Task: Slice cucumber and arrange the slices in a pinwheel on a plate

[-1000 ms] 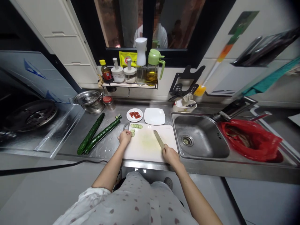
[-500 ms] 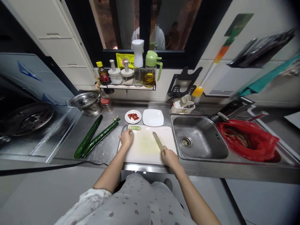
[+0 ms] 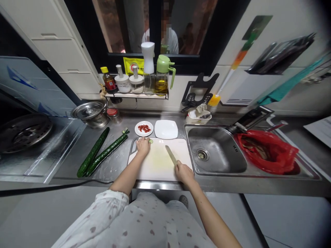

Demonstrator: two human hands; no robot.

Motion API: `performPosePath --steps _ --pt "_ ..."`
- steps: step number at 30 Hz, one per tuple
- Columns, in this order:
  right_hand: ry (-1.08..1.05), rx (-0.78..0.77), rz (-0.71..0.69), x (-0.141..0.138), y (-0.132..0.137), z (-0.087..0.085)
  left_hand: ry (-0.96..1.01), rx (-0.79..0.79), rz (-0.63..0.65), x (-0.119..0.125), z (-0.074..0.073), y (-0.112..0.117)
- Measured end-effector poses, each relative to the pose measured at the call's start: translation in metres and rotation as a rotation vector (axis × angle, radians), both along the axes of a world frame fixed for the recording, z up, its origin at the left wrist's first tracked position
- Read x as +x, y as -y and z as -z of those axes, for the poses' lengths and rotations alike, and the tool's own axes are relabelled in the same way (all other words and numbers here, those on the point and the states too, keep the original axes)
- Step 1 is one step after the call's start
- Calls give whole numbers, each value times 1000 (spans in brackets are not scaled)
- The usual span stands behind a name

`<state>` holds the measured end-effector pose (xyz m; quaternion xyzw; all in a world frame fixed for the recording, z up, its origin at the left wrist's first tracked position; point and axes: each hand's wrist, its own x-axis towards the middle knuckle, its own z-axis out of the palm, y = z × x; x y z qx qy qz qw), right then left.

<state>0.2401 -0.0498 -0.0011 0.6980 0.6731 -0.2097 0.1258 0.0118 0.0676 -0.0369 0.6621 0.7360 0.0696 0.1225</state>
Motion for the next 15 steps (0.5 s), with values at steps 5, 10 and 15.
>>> performPosePath --steps 5,10,15 --pt "-6 20 0 2 1 3 1 28 2 1 1 1" --pt "-9 12 -5 2 -1 1 69 63 -34 5 -6 2" --pt "-9 -8 -5 2 -1 -1 250 -30 -146 10 -15 13"
